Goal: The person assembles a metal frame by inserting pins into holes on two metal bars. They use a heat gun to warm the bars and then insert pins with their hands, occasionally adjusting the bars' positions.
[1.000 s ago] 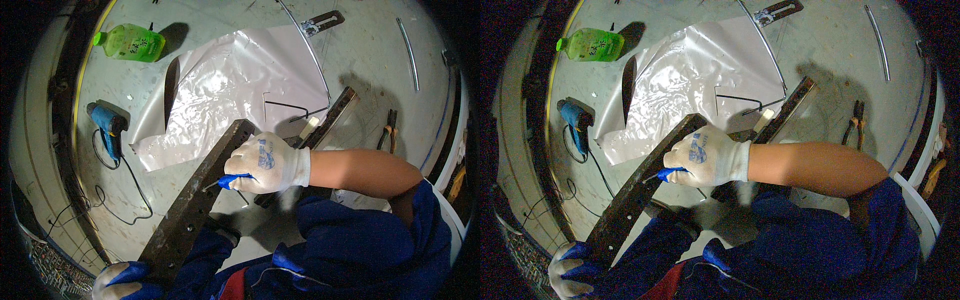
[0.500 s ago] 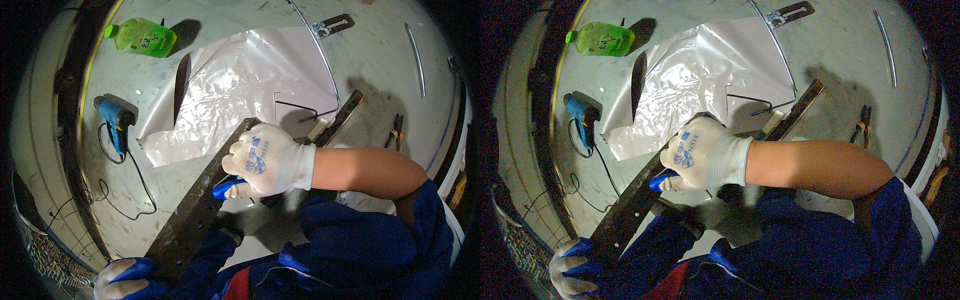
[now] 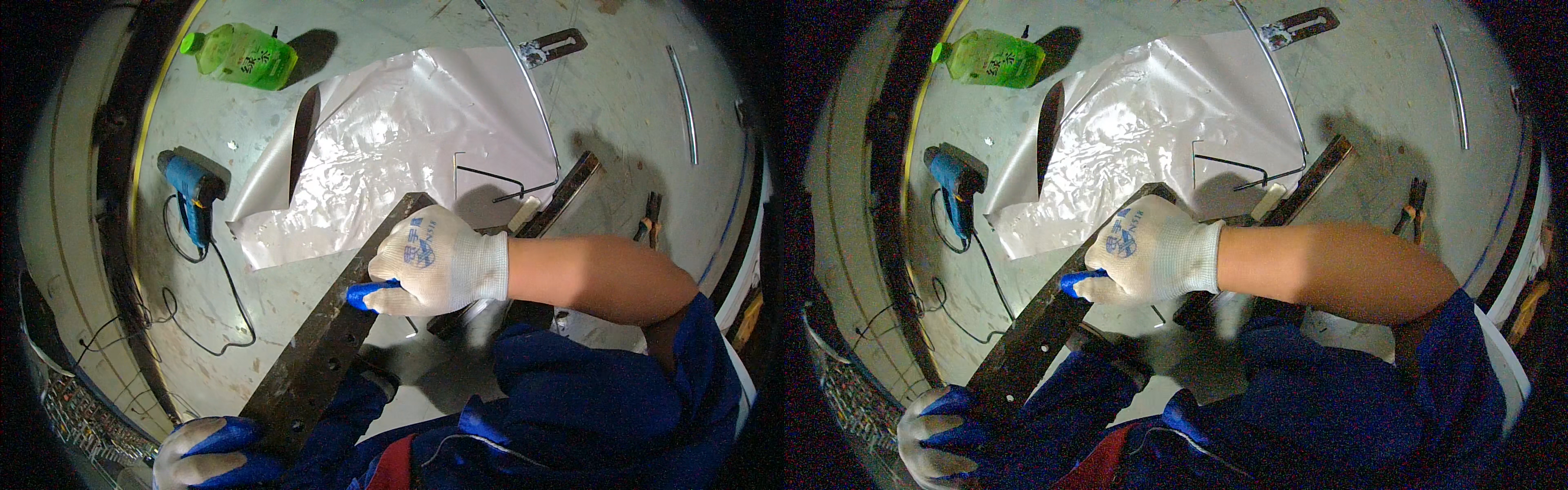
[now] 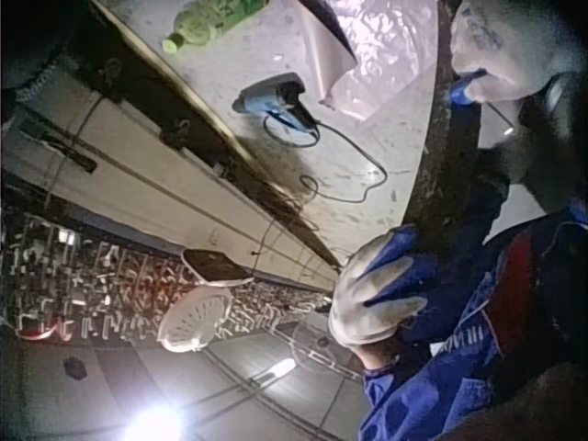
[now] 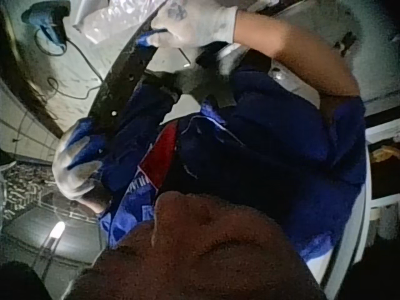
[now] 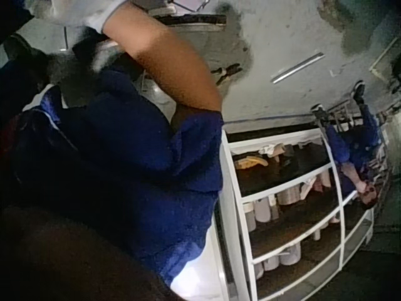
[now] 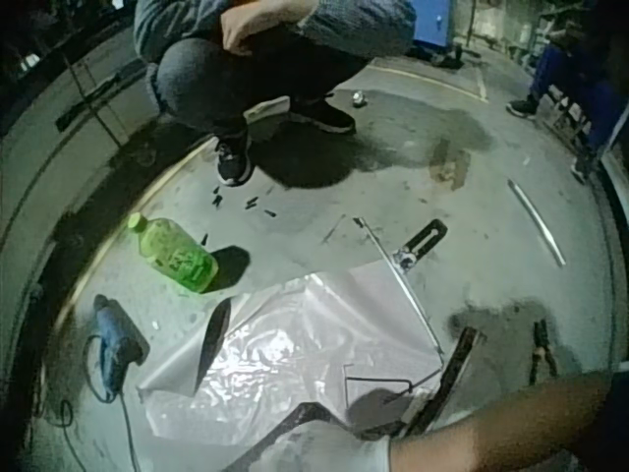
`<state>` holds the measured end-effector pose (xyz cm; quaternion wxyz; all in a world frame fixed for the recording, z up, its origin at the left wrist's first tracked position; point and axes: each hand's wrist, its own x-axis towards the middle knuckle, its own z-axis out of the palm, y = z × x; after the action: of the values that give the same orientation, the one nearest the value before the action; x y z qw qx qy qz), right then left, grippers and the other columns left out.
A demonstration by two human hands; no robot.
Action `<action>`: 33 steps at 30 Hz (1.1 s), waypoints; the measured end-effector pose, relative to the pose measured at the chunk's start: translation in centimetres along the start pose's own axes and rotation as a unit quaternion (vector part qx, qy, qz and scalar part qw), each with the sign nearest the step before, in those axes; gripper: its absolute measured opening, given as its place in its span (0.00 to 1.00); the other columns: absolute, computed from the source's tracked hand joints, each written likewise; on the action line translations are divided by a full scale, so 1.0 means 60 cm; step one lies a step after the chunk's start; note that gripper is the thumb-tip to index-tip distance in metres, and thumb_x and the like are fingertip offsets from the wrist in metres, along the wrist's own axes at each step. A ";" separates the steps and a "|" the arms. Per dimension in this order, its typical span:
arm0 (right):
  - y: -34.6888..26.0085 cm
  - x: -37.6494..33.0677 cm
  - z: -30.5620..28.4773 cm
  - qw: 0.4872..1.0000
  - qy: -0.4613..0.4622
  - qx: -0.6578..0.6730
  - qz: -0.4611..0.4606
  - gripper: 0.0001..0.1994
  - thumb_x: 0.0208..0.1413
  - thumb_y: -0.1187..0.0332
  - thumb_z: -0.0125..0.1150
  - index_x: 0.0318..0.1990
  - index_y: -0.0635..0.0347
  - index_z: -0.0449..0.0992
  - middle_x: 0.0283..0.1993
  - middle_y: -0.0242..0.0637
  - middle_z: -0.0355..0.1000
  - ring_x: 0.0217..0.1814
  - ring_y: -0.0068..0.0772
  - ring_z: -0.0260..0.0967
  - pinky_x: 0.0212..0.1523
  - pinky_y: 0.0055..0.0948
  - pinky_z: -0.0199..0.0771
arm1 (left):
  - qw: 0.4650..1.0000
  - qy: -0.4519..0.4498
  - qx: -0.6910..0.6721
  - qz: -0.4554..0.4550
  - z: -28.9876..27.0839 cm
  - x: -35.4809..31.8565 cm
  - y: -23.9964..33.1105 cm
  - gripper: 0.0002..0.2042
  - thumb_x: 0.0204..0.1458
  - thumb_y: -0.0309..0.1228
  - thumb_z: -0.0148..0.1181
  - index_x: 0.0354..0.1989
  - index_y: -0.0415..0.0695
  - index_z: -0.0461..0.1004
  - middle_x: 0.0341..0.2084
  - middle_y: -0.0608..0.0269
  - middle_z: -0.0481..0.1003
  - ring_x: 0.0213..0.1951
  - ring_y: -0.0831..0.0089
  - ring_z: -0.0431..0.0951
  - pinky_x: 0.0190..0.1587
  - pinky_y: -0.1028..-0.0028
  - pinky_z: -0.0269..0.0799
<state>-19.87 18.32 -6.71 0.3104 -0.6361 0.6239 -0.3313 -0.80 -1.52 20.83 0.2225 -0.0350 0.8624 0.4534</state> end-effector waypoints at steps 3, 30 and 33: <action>-0.001 -0.004 0.001 0.997 0.019 0.072 0.022 0.25 0.66 0.46 0.53 0.26 0.57 0.79 0.23 0.46 0.73 0.29 0.50 0.77 0.32 0.44 0.76 | 1.000 0.005 0.001 -0.010 0.001 -0.001 0.000 0.12 0.39 0.40 0.61 0.26 0.44 0.77 0.40 0.42 0.82 0.50 0.31 0.80 0.54 0.42 0.77; -0.018 -0.009 -0.007 0.972 0.173 -0.032 -0.157 0.06 0.56 0.61 0.58 0.35 0.50 0.73 0.34 0.36 0.72 0.31 0.38 0.78 0.32 0.38 0.79 | 0.998 -0.034 -0.024 0.038 -0.007 0.000 -0.014 0.16 0.43 0.42 0.61 0.32 0.41 0.78 0.45 0.39 0.80 0.52 0.25 0.78 0.55 0.36 0.73; -0.019 -0.007 -0.014 0.971 0.157 -0.058 -0.169 0.06 0.55 0.61 0.57 0.34 0.51 0.73 0.34 0.36 0.72 0.31 0.37 0.78 0.31 0.37 0.79 | 0.997 -0.048 -0.026 0.048 -0.010 0.000 -0.018 0.18 0.45 0.45 0.61 0.34 0.41 0.78 0.47 0.39 0.79 0.54 0.25 0.77 0.55 0.35 0.72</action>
<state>-19.89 18.77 -5.28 0.1107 -0.6893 0.5667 -0.4376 -0.71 -2.62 20.30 0.2411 0.0222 0.8391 0.4872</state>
